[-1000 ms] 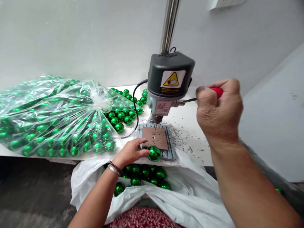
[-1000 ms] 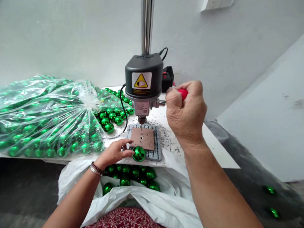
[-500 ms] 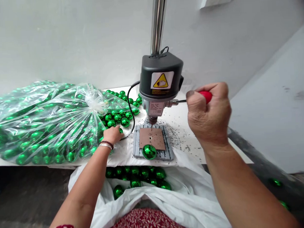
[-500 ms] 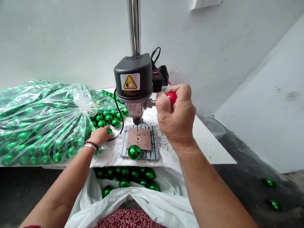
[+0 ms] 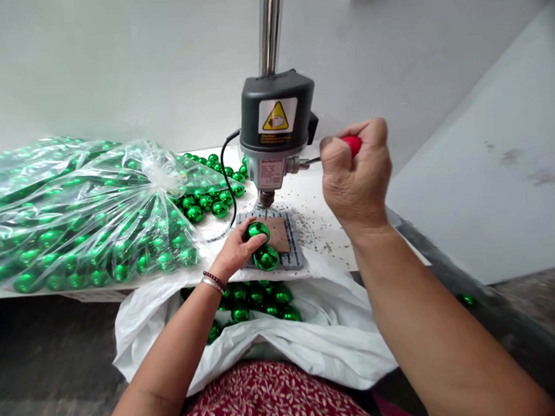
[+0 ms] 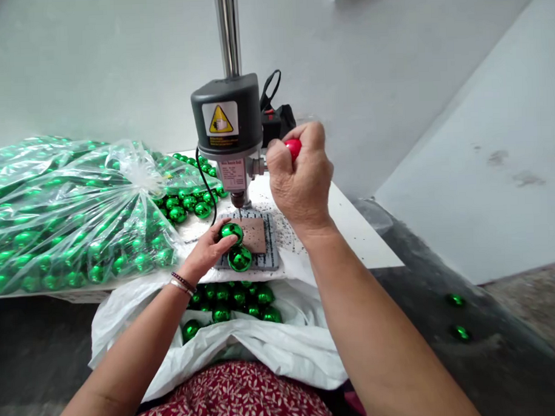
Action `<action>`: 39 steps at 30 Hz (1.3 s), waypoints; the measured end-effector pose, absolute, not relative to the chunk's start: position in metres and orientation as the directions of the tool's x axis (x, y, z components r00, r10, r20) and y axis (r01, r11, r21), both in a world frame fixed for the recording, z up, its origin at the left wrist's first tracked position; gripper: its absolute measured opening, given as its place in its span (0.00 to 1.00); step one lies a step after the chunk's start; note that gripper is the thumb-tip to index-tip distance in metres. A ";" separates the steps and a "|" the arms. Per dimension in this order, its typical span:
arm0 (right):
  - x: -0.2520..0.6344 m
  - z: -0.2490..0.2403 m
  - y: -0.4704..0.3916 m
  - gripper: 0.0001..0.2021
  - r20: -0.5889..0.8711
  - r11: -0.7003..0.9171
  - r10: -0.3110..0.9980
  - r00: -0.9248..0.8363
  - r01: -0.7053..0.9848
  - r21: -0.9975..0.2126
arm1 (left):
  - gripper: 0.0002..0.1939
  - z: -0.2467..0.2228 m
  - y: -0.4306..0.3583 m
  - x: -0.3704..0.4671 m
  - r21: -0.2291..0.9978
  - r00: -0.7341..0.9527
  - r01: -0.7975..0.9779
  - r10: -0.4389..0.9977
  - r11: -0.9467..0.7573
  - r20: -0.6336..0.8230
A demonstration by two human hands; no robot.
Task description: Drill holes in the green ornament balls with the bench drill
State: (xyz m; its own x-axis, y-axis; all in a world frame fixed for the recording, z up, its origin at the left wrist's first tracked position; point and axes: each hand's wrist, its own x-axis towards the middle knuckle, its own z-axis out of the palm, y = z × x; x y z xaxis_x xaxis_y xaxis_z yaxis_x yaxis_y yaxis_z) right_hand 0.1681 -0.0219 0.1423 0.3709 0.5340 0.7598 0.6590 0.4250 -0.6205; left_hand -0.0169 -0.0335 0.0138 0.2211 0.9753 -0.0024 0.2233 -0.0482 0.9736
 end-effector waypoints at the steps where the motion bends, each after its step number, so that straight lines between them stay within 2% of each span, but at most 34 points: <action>1: 0.167 0.145 -0.023 0.08 0.741 0.411 0.555 0.379 0.650 -0.639 | 0.34 0.011 -0.040 -0.015 0.978 0.221 0.206 0.975 -0.038 -0.008; 6: 0.162 0.155 -0.029 0.11 0.662 0.356 0.637 0.394 0.612 -0.707 | 0.34 0.004 -0.081 -0.022 0.990 0.221 0.139 0.975 -0.034 0.002; 9: 0.161 0.157 -0.030 0.13 0.634 0.340 0.668 0.389 0.598 -0.726 | 0.35 -0.017 -0.109 -0.039 0.994 0.201 0.113 0.979 -0.004 -0.019; 12: 0.162 0.156 -0.030 0.13 0.636 0.350 0.674 0.376 0.596 -0.723 | 0.36 -0.055 -0.136 -0.057 0.967 0.300 0.186 0.927 0.173 -0.224; 14: 0.163 0.155 -0.028 0.12 0.647 0.360 0.665 0.374 0.598 -0.716 | 0.35 -0.078 -0.152 -0.065 0.941 0.219 0.224 0.928 0.253 -0.302; 16: 0.163 0.155 -0.026 0.13 0.646 0.352 0.663 0.377 0.605 -0.714 | 0.34 -0.091 -0.169 -0.069 0.918 0.168 0.194 0.910 0.345 -0.378; 19: 0.163 0.156 -0.023 0.13 0.630 0.317 0.681 0.372 0.626 -0.713 | 0.37 -0.091 -0.198 -0.070 0.832 0.320 0.059 0.779 0.552 -0.540; 21: 0.164 0.155 -0.022 0.13 0.623 0.306 0.687 0.374 0.629 -0.715 | 0.39 -0.084 -0.217 -0.069 0.760 0.440 -0.097 0.713 0.642 -0.546; 24: 0.164 0.153 -0.020 0.13 0.621 0.312 0.674 0.401 0.607 -0.731 | 0.37 -0.072 -0.241 -0.069 0.701 0.476 -0.310 0.743 0.642 -0.471; 28: 0.162 0.155 -0.012 0.13 0.628 0.338 0.665 0.405 0.586 -0.736 | 0.38 -0.063 -0.254 -0.069 0.697 0.422 -0.352 0.771 0.624 -0.477; 31: 0.162 0.156 -0.009 0.09 0.645 0.361 0.661 0.383 0.591 -0.722 | 0.32 -0.066 -0.255 -0.068 0.723 0.284 -0.345 0.801 0.598 -0.527; 32: 0.166 0.152 -0.011 0.08 0.657 0.374 0.661 0.363 0.600 -0.708 | 0.28 -0.068 -0.255 -0.067 0.741 0.233 -0.310 0.803 0.596 -0.549; 33: 0.173 0.143 -0.016 0.11 0.672 0.390 0.662 0.332 0.612 -0.688 | 0.25 -0.072 -0.256 -0.067 0.753 0.189 -0.262 0.797 0.604 -0.573; 36: 0.210 0.085 -0.059 0.35 0.707 0.429 0.673 0.217 0.664 -0.612 | 0.18 -0.080 -0.258 -0.069 0.745 0.088 -0.152 0.759 0.650 -0.645; 37: 0.225 0.056 -0.084 0.39 0.716 0.403 0.653 0.247 0.687 -0.605 | 0.17 -0.082 -0.258 -0.071 0.728 0.059 -0.161 0.743 0.666 -0.667; 39: 0.249 -0.009 -0.142 0.31 0.674 0.276 0.588 0.447 0.673 -0.686 | 0.15 -0.083 -0.256 -0.073 0.664 0.049 -0.233 0.691 0.710 -0.721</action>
